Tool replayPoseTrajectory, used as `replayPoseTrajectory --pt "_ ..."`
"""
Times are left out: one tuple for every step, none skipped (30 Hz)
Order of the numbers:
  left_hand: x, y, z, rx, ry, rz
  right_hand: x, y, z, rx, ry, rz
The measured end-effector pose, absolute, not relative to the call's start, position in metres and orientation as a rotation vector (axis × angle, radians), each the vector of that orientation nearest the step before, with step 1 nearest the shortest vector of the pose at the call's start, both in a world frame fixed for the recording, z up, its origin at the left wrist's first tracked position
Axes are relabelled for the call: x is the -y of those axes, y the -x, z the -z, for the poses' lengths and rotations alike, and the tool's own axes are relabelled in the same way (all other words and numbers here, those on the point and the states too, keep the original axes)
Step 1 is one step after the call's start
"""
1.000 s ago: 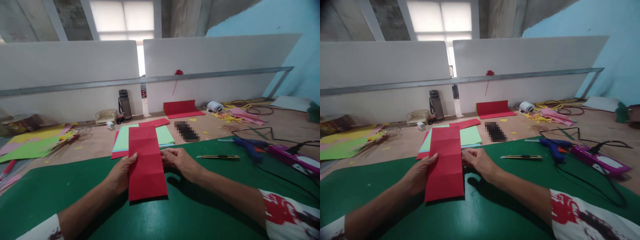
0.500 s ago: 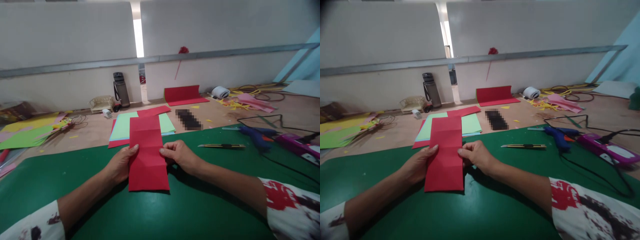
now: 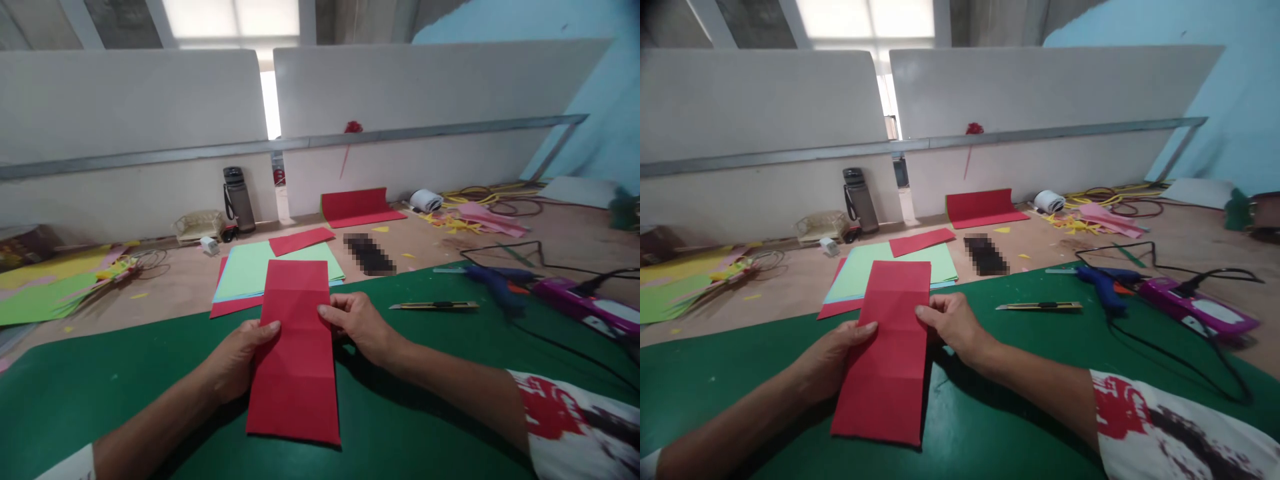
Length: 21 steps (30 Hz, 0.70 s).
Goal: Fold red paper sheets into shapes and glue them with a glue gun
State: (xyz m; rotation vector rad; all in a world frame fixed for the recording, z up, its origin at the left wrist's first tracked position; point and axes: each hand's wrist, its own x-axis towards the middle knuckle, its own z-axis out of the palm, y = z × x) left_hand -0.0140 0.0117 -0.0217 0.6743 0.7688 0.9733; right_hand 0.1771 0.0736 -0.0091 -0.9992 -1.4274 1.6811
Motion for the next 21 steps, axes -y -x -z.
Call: replayPoseTrajectory --pt "-0.011 0.013 0.021 -0.764 -0.681 -0.962 -0.075 -0.178 0.008 1.41 0.989 -1.65" --pt "-0.011 0.012 0.02 -0.76 -0.689 -0.951 -0.076 -0.178 0.007 1.399 0.976 -1.62" --pt "-0.011 0.012 0.02 -0.759 -0.698 -0.939 -0.078 -0.179 0.006 1.387 0.963 -1.594" --pt "-0.01 0.011 0.019 -0.763 -0.707 -0.926 -0.08 -0.18 0.006 1.377 0.951 -1.578" --pt "-0.01 0.01 0.018 -0.769 -0.713 -0.913 -0.081 -0.18 0.005 1.364 0.942 -1.569" --pt "-0.009 0.01 0.017 -0.775 -0.718 -0.895 -0.083 -0.181 0.005 1.352 0.935 -1.561" --pt "-0.009 0.009 0.016 -0.78 -0.722 -0.877 -0.084 -0.182 0.005 1.339 0.93 -1.554" --pt "-0.008 0.009 0.016 -0.783 -0.721 -0.862 -0.086 -0.182 0.005 1.327 0.928 -1.546" --pt "-0.008 0.009 0.015 -0.781 -0.718 -0.853 -0.087 -0.183 0.006 1.316 0.927 -1.54" --pt "-0.007 0.009 0.015 -0.774 -0.717 -0.845 -0.088 -0.183 0.006 1.307 0.927 -1.54" --pt "-0.007 0.009 0.015 -0.766 -0.717 -0.839 -0.088 -0.183 0.006 1.297 0.927 -1.544" --pt "-0.006 0.009 0.014 -0.76 -0.718 -0.835 -0.088 -0.184 0.006 1.289 0.925 -1.551" --pt "-0.006 0.009 0.015 -0.758 -0.72 -0.83 -0.089 -0.184 0.006 1.284 0.922 -1.555" --pt "-0.006 0.009 0.015 -0.763 -0.724 -0.824 -0.089 -0.184 0.006 1.28 0.919 -1.557" --pt "-0.006 0.009 0.015 -0.773 -0.73 -0.819 -0.089 -0.184 0.006 1.276 0.917 -1.556" --pt "-0.006 0.009 0.015 -0.786 -0.736 -0.815 -0.09 -0.184 0.006 1.273 0.914 -1.55" --pt "-0.006 0.009 0.015 -0.795 -0.742 -0.813 -0.091 -0.184 0.006 1.269 0.911 -1.543" --pt "-0.006 0.008 0.015 -0.801 -0.748 -0.812 -0.091 -0.184 0.006 1.265 0.907 -1.535" --pt "-0.006 0.008 0.015 -0.804 -0.75 -0.813 -0.093 -0.185 0.007 1.262 0.903 -1.529" --pt "-0.006 0.009 0.015 -0.8 -0.753 -0.814 -0.094 -0.185 0.007 1.26 0.899 -1.526" --pt "-0.006 0.009 0.015 -0.795 -0.753 -0.814 -0.095 -0.186 0.007 1.259 0.896 -1.525"
